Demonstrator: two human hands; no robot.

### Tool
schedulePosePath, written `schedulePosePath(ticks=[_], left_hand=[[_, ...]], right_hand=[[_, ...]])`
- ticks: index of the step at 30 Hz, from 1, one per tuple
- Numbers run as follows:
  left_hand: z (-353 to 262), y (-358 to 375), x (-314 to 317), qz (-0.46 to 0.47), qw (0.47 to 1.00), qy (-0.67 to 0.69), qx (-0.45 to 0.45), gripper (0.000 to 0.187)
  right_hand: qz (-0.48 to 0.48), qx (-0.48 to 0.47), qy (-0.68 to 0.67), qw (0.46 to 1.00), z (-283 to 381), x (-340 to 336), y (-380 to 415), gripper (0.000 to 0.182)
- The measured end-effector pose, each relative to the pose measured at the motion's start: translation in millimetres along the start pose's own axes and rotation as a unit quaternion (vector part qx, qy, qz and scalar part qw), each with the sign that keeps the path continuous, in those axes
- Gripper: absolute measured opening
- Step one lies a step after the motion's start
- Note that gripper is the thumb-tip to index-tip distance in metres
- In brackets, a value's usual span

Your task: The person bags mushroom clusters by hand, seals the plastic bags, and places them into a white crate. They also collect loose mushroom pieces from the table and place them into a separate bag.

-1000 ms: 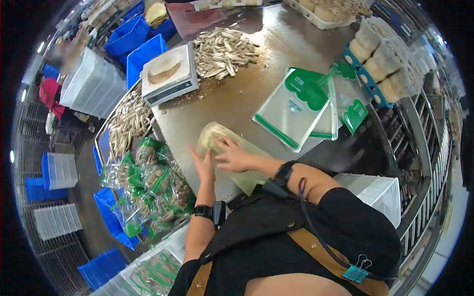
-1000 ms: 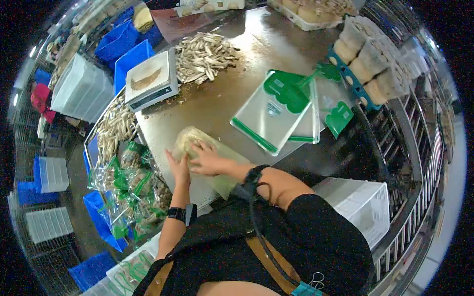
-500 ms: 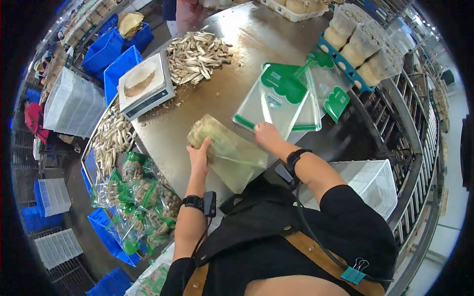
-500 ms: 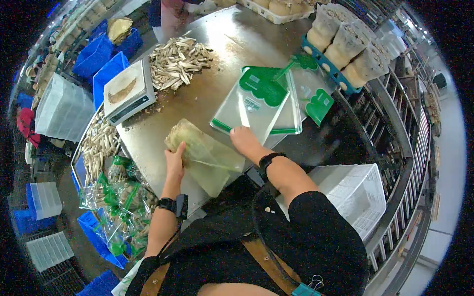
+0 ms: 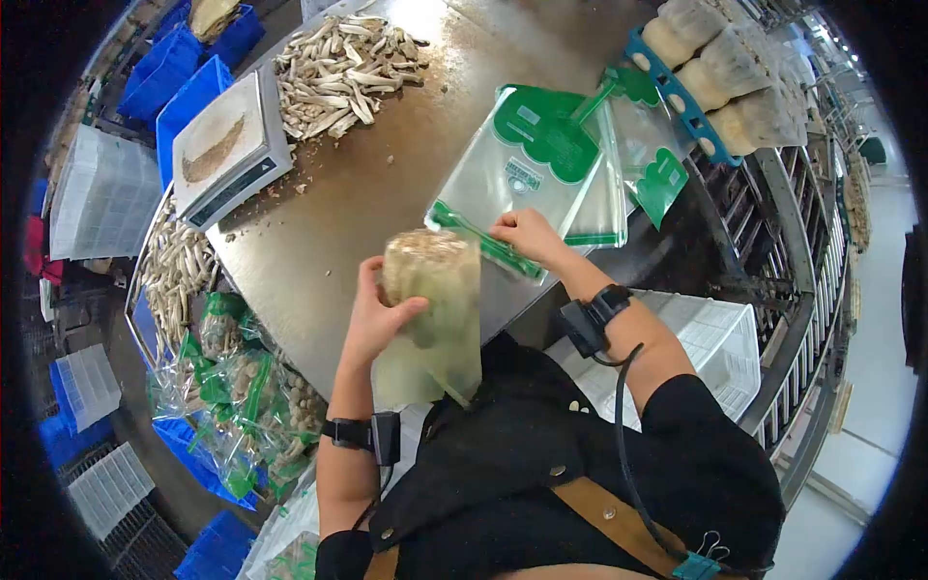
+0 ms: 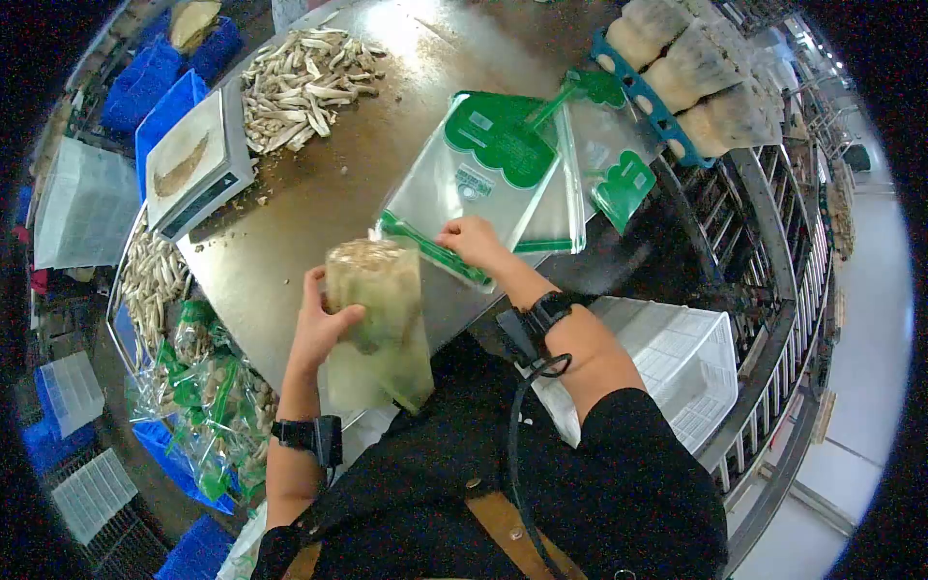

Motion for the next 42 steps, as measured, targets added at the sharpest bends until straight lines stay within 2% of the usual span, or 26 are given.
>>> schedulePosePath(ticks=[1,3,5,7,10,13,15,16,17,19,20,23,24,26,29,31,32,34,35,37,39,40,41,42], left_hand=[[2.6,-5.4,7.1,0.002,1.0,0.002,-0.005,0.068],[6.9,-15.0,21.8,0.049,0.999,0.004,0.008,0.069],[3.7,-18.9,33.3,0.042,0.999,0.03,0.01,0.072],[-3.6,-23.9,40.3,0.043,0.996,-0.077,0.013,0.077],[11.4,-36.9,48.6,0.075,0.996,-0.051,0.011,0.081],[10.9,-41.0,51.6,0.039,0.995,-0.087,0.02,0.087],[3.2,-34.9,52.8,0.021,0.993,-0.101,0.059,0.091],[-1.3,-31.5,53.1,0.006,0.989,-0.115,0.094,0.096],[-2.8,-28.8,54.5,0.002,0.989,-0.114,0.097,0.096],[-8.5,-20.8,63.5,-0.035,0.952,-0.241,0.184,0.103],[-6.8,-19.2,70.0,-0.029,0.964,-0.216,0.149,0.104],[-21.0,1.2,72.5,-0.054,0.955,-0.251,0.152,0.105],[-20.8,7.2,67.7,-0.058,0.954,-0.25,0.157,0.105],[-17.6,19.4,55.4,-0.093,0.97,-0.142,0.175,0.104],[-22.9,29.4,60.3,-0.084,0.963,-0.153,0.205,0.111],[-29.1,45.4,61.2,-0.098,0.948,-0.178,0.246,0.111],[-33.2,53.0,60.9,-0.11,0.933,-0.203,0.277,0.111],[-39.9,67.9,61.7,-0.109,0.934,-0.222,0.257,0.11],[-41.1,74.8,62.5,-0.105,0.936,-0.241,0.233,0.109],[-33.1,75.4,58.9,-0.13,0.936,-0.203,0.257,0.108],[-26.2,79.8,48.0,-0.16,0.932,-0.165,0.281,0.107],[-23.1,83.8,38.7,-0.151,0.956,-0.074,0.241,0.107],[-20.2,87.0,31.0,-0.14,0.969,0.018,0.201,0.107],[-20.4,88.9,25.6,-0.148,0.967,0.021,0.206,0.107]], right_hand=[[0.002,0.005,0.0,1.0,1.9,-3.7,-0.3,0.021],[0.013,-0.055,0.001,0.998,12.7,-9.2,0.4,0.02],[0.003,-0.061,-0.003,0.998,18.5,-13.6,0.7,0.02],[-0.007,-0.074,-0.007,0.997,27.4,-20.0,4.5,0.02],[-0.028,-0.12,-0.029,0.992,47.3,-28.4,22.5,0.018],[-0.074,-0.176,-0.006,0.982,67.5,-22.2,35.3,0.017],[-0.14,-0.294,0.076,0.943,81.9,-14.7,42.0,0.011],[-0.184,-0.323,0.148,0.916,90.6,-15.8,53.8,0.009],[-0.185,-0.328,0.149,0.915,93.2,-14.2,58.3,0.009],[-0.198,-0.386,0.211,0.876,100.2,-9.0,70.7,0.011],[-0.194,-0.387,0.212,0.876,103.1,-6.3,76.9,0.011],[-0.168,-0.402,0.284,0.854,121.8,-7.4,90.2,0.014],[-0.181,-0.398,0.292,0.85,123.3,-15.4,101.7,0.012],[-0.194,-0.401,0.302,0.843,128.9,-15.3,113.3,0.011],[-0.235,-0.454,0.239,0.825,142.9,-5.1,124.1,0.012],[-0.251,-0.385,0.202,0.865,159.2,-7.4,120.0,0.006],[-0.254,-0.39,0.204,0.861,166.6,-9.0,120.0,0.006],[-0.211,-0.334,0.268,0.879,173.1,-5.4,119.1,0.007],[-0.21,-0.335,0.271,0.878,175.9,-2.5,121.7,0.007],[-0.172,-0.407,0.386,0.81,185.3,10.1,128.0,0.009],[-0.168,-0.455,0.389,0.783,184.6,16.1,148.0,0.009],[-0.165,-0.496,0.388,0.759,183.0,18.4,159.3,0.009],[-0.163,-0.502,0.389,0.756,179.6,16.5,165.0,0.009],[-0.184,-0.485,0.361,0.775,175.7,9.6,166.9,0.01]])
Point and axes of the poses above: each hand's wrist, its own y-axis away from the middle knuckle, its own x-axis out of the palm, z = x × y, the point moved 3 cm from there along -y, towards the middle knuckle, and after that the axes turned 1 degree about -x, right-handed, at the moved point
